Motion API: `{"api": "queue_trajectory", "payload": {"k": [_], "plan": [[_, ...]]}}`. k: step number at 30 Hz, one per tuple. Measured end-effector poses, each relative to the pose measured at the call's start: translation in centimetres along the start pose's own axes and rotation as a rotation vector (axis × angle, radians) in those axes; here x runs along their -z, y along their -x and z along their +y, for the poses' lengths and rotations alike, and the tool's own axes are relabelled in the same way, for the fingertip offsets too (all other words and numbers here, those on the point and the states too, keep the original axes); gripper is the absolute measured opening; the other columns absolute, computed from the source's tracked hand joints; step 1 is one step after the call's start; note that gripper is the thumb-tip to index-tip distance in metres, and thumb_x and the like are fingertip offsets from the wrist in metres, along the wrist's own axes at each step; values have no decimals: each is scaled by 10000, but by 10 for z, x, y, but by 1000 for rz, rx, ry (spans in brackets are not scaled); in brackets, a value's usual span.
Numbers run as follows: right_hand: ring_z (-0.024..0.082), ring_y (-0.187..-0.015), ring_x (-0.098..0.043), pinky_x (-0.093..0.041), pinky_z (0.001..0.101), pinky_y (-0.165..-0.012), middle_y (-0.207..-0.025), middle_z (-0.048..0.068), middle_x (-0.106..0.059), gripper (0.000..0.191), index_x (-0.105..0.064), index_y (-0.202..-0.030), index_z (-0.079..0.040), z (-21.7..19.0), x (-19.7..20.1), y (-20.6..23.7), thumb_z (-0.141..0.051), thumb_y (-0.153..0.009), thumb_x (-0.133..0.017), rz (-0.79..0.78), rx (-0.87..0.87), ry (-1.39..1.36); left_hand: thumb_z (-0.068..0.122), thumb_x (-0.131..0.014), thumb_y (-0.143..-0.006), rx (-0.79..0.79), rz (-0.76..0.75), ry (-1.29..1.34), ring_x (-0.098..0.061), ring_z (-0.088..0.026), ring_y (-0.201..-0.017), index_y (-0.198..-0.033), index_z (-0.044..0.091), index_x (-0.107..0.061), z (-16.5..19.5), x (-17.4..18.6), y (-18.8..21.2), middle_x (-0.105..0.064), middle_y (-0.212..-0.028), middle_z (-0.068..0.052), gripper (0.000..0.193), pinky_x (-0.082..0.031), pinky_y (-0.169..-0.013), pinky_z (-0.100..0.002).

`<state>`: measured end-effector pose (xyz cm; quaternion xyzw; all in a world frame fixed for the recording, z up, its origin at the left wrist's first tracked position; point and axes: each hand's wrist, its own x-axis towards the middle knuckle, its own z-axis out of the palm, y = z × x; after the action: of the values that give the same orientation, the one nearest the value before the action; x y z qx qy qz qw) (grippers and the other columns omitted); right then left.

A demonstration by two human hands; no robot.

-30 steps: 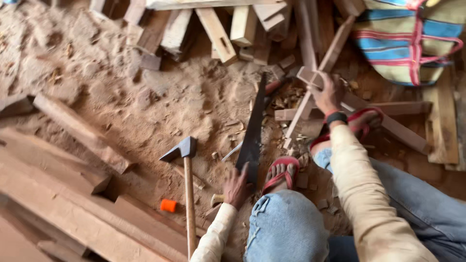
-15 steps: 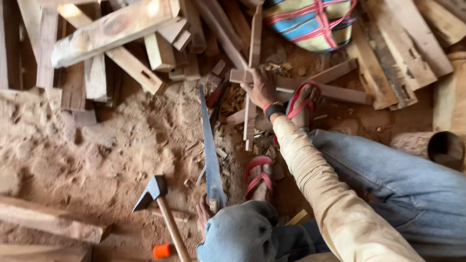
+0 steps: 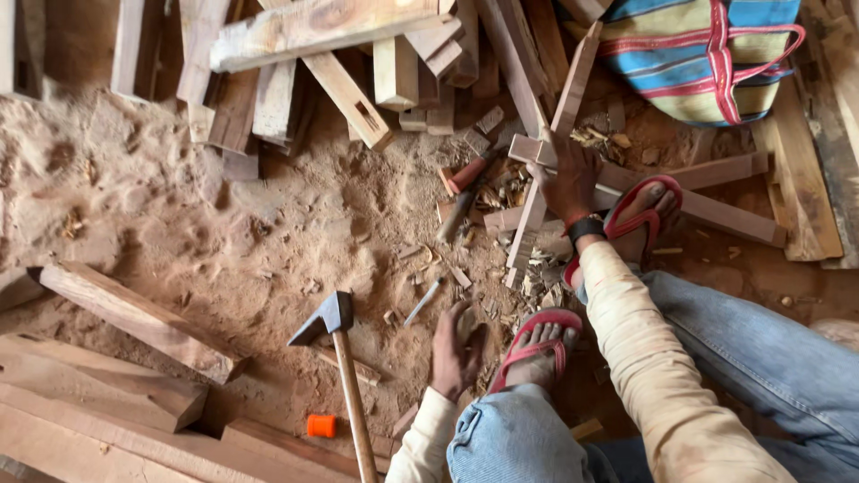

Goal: The person sits on the floor and uses a hand saw to cut a piece of wood held between their legs. They repeatedly saw through the wood, pause to reposition it, and continue cutting until the piece is separated.

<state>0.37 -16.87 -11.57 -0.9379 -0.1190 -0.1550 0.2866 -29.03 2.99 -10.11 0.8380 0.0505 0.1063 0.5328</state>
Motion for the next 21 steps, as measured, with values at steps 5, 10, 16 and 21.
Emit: {"api": "queue_trajectory", "payload": {"k": [5, 10, 16, 21], "plan": [[327, -1178, -546, -314, 512, -1151, -1207, 121, -615, 606, -569, -1574, -231, -1, -1, 2, -222, -986, -717, -12, 12, 126, 143, -636, -1004, -70, -84, -94, -580, -259, -742, -1482, 33, -467, 26, -11, -42, -571, -996, -155, 519, -496, -590, -401], [334, -1186, -528, -283, 558, -1129, -1247, 113, -607, 383, -676, -1423, -270, 0, -2, 5, -288, -1040, -680, -35, 65, 148, 208, -624, -1029, -42, -139, -11, -714, -268, -777, -1536, 66, -436, 29, -13, -49, -696, -1173, -216, 559, -607, -651, -410], [355, -1223, -507, -207, 602, -1171, -1249, 108, -611, 287, -712, -1325, -254, -5, -5, 5, -322, -1050, -666, 6, 42, 123, 197, -608, -1046, -194, -69, -46, -765, -303, -824, -1552, 127, -437, 8, -45, -95, -707, -1295, -234, 539, -662, -727, -433], [349, -1223, -511, -199, 591, -1161, -1251, 101, -620, 276, -720, -1322, -249, -6, -4, 5, -304, -1056, -668, 38, 59, 79, 188, -596, -1032, 70, -164, 7, -768, -291, -690, -1523, 188, -457, 1, -71, -144, -748, -1226, -162, 510, -678, -666, -420]]}}
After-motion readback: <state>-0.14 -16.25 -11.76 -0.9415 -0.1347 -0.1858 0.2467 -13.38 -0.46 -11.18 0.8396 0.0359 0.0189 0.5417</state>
